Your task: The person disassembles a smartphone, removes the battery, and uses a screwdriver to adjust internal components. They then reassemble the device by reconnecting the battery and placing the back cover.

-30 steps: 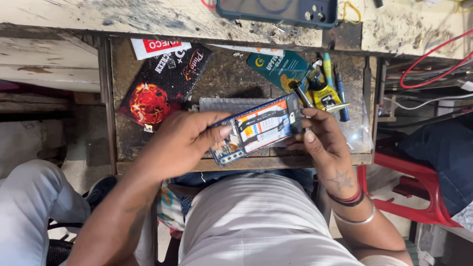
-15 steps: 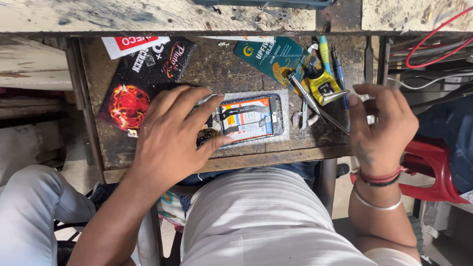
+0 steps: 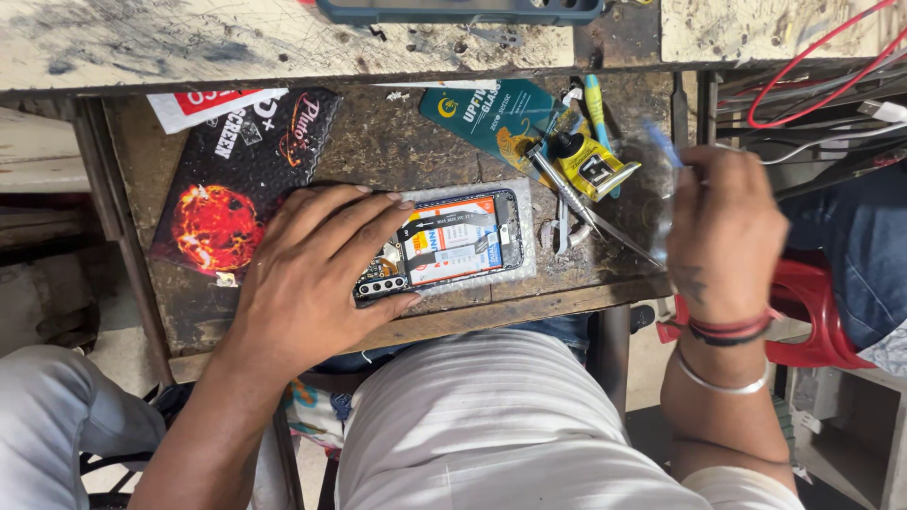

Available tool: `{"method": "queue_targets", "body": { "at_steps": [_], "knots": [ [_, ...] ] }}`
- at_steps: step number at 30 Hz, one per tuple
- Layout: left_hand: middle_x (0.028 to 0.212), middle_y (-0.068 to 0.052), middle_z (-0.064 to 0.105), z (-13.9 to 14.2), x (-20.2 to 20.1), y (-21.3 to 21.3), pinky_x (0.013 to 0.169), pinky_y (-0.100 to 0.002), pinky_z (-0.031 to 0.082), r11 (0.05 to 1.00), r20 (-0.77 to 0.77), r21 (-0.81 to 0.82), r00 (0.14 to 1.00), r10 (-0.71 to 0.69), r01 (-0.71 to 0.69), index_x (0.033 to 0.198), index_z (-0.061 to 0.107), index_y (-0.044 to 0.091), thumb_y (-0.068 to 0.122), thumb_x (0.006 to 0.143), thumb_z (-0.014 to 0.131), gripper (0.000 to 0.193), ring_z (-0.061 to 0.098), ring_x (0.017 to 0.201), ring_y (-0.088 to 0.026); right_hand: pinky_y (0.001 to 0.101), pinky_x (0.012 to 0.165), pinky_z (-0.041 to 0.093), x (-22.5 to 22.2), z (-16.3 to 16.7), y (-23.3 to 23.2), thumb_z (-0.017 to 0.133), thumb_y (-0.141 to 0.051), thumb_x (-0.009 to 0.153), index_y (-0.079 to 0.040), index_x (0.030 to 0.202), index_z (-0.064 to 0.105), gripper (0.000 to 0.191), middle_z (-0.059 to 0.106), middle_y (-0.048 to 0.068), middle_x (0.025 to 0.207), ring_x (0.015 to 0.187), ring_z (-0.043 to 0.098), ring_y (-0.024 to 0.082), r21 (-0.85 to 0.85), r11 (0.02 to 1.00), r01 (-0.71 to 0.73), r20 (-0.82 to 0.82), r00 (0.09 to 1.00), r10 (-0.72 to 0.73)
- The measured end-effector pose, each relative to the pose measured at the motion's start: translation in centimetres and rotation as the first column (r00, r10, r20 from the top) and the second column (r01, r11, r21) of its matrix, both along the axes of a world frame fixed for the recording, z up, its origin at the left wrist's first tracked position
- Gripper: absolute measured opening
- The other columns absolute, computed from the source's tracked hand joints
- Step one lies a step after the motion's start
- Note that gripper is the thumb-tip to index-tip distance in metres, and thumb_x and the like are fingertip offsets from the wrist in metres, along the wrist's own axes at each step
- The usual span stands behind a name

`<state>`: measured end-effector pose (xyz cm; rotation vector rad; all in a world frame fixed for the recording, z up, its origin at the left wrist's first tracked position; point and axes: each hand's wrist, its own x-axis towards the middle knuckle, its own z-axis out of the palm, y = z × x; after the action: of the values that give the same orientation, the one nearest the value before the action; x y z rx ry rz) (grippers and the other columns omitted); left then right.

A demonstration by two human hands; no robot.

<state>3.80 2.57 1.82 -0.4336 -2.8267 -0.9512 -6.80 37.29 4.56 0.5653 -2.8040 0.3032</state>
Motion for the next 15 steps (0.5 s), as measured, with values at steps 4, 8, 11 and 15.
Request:
{"method": "queue_targets", "body": {
  "at_steps": [4,8,11,15],
  "knots": [
    [0.134,-0.01,0.065,-0.2,0.0,-0.1,0.111,-0.05,0.041,1.0,0.0,-0.006,1.0,0.004,-0.004,0.129,0.066,0.006,0.04,0.067,0.087,0.074,0.054,0.128,-0.031,0.0421,0.084,0.054,1.3,1.4,1.8,0.059,0.008,0.099,-0.005,0.121,0.071,0.029,0.065,0.014,0.101,0.094,0.066,0.033,0.081,0.996,-0.037,-0.05,0.998,0.041],
    [0.135,-0.008,0.065,-0.5,0.1,-0.1,0.111,-0.05,0.041,1.0,-0.007,0.001,1.0,0.002,-0.002,0.13,0.066,0.008,0.04,0.068,0.088,0.073,0.054,0.129,-0.03,0.0408,0.08,0.052,0.9,2.0,3.4,0.07,0.008,0.094,-0.008,0.118,0.077,0.029,0.064,0.013,0.096,0.091,0.065,0.031,0.185,0.983,-0.015,-0.054,0.998,0.026],
    [0.136,-0.007,0.065,-0.8,0.3,0.0,0.111,-0.05,0.041,1.0,-0.001,0.006,1.0,0.024,-0.024,0.131,0.067,0.01,0.041,0.067,0.088,0.074,0.054,0.129,-0.03,0.0309,0.076,0.047,2.4,3.5,3.3,0.072,0.002,0.1,-0.009,0.126,0.075,0.029,0.062,0.009,0.104,0.087,0.059,0.022,-0.017,0.996,0.09,-0.013,0.996,-0.09],
    [0.136,-0.007,0.065,-1.0,0.2,-0.1,0.111,-0.05,0.041,1.0,-0.002,0.004,1.0,0.015,-0.015,0.132,0.067,0.01,0.042,0.066,0.089,0.076,0.054,0.129,-0.03,0.031,0.064,0.043,3.5,5.4,-0.3,0.085,-0.007,0.086,-0.012,0.113,0.078,0.029,0.059,0.006,0.09,0.071,0.055,0.019,-0.086,0.99,-0.111,0.072,0.99,0.117]
  ]
}}
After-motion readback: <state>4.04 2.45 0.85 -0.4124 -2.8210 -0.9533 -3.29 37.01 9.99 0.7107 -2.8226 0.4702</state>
